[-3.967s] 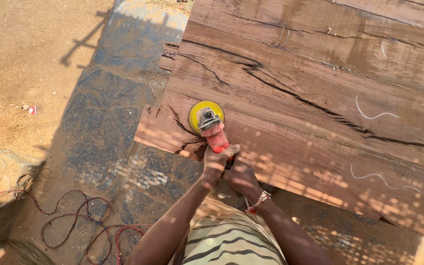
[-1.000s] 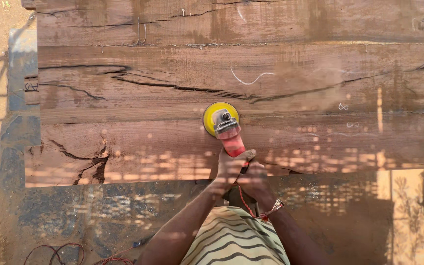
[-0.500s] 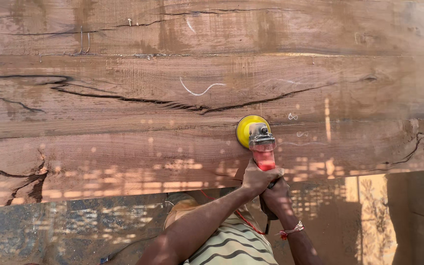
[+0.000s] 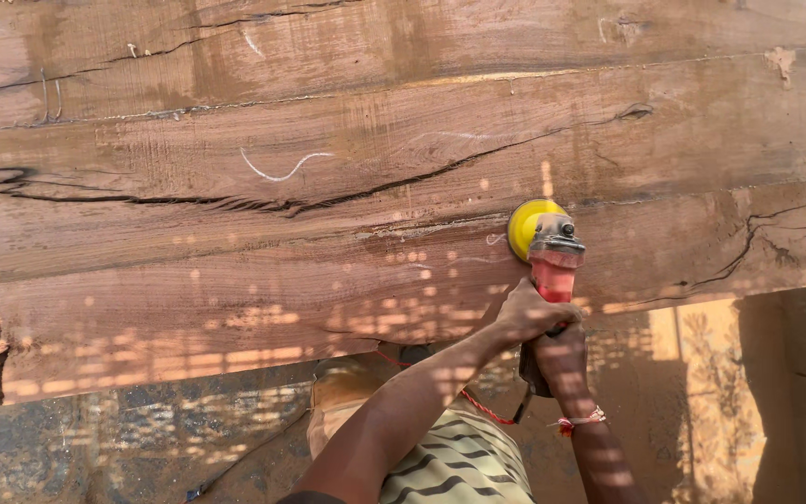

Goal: The person uses a handheld electric sander to smooth the surface of a large wooden plank. They move the tool back and forth across the wood, covering different sections to even out the surface.

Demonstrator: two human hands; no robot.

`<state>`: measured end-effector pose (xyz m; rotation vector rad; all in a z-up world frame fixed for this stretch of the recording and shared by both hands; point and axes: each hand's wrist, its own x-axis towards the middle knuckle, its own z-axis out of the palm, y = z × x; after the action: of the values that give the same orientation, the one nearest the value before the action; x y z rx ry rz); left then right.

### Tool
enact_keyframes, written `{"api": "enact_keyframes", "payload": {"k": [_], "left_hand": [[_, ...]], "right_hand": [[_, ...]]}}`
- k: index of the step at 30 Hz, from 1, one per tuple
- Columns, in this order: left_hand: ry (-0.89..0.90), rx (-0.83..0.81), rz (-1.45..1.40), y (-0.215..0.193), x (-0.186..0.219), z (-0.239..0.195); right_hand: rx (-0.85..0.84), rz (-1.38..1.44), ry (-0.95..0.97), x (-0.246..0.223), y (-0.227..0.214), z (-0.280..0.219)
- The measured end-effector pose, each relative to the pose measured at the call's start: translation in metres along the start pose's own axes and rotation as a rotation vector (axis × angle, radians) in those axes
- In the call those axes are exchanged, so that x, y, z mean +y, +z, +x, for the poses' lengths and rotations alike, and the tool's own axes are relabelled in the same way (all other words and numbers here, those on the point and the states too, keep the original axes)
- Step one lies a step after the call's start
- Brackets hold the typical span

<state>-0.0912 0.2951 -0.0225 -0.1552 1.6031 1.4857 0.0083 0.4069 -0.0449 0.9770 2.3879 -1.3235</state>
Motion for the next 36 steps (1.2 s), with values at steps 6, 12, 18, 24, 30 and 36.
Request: {"api": "enact_keyframes", "payload": {"k": [6, 12, 18, 24, 30, 36], "left_hand": [[-0.055, 0.212, -0.072, -0.039, -0.022, -0.039], [-0.106, 0.634, -0.726, -0.133, -0.051, -0.127], [0.076, 0.617, -0.650, -0.124, -0.050, -0.115], [0.087, 0.487, -0.653, -0.076, -0.039, -0.103], [0.056, 0.367, -0.567, -0.063, -0.035, -0.093], [-0.096, 0.298, -0.350, -0.055, -0.020, -0.096]], "right_hand": [[-0.141, 0.037, -0.020, -0.016, 0.043, -0.025], [-0.568, -0.246, -0.345, -0.089, 0.136, -0.057], [-0.531, -0.316, -0.338, -0.086, 0.129, -0.052], [-0.409, -0.237, -0.212, -0.010, 0.090, -0.037], [-0.313, -0.331, -0.254, 0.027, 0.070, -0.033], [-0.241, -0.421, 0.084, -0.036, 0.050, -0.050]]}}
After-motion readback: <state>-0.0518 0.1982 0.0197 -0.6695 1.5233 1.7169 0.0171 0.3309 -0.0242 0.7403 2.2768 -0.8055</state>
